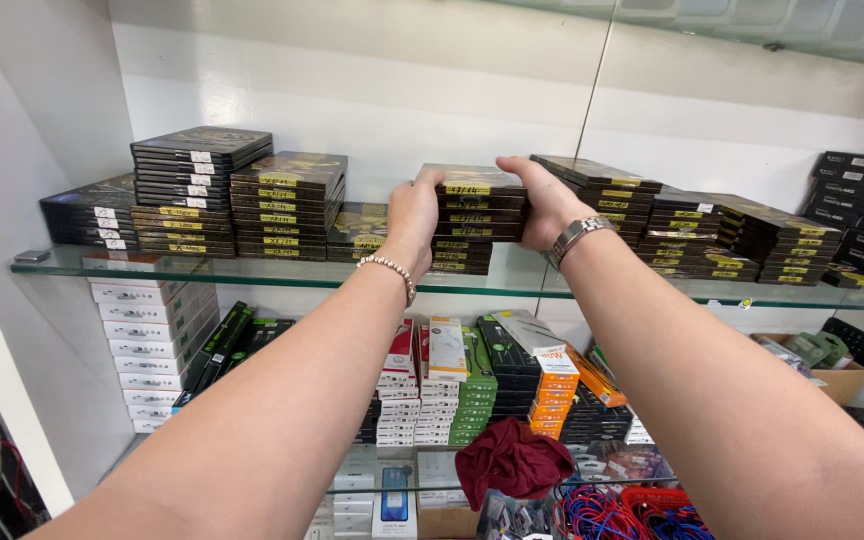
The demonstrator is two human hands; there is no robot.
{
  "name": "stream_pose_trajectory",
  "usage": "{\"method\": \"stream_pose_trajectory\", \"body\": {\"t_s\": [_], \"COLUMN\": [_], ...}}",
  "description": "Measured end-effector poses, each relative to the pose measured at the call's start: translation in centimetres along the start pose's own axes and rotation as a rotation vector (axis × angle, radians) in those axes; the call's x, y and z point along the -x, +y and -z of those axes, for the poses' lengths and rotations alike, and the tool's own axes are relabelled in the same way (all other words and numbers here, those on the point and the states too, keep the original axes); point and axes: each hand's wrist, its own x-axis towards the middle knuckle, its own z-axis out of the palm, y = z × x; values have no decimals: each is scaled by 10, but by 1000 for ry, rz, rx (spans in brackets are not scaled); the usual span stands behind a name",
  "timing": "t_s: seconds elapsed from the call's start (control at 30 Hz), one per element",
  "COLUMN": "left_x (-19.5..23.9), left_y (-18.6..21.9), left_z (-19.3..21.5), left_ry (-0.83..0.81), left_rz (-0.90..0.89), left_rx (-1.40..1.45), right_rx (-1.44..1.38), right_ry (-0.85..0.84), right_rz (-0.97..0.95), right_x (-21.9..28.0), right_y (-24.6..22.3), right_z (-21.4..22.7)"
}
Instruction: The person wipes the surfaces of small black product boxes with a maroon cloth and then stacks them on a glass shelf. The person repeats this process for multiple boxes, arranging them into neat piles on the shelf.
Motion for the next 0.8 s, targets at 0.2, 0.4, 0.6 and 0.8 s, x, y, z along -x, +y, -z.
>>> {"method": "stream_pose_trajectory", "body": {"t_s": [0.2, 0.4, 0.6, 0.8], "left_x": [-17, -10, -28, -58], "left_y": [-13, -35, -45, -50], "left_z": [6, 15, 9, 7], "left_ry": [40, 102, 122, 96], "left_rz": [-72, -284, -307, -193], "left_rx": [-186, -268, -386, -337], "right_rx": [-14, 392, 437, 452], "right_ry": [85, 302, 330, 269], "right_rz": [281, 806, 760, 673], "right_x": [-5, 16, -13, -48], "right_y": [39, 94, 91, 81], "right_z": [-9, -23, -22, -12]}}
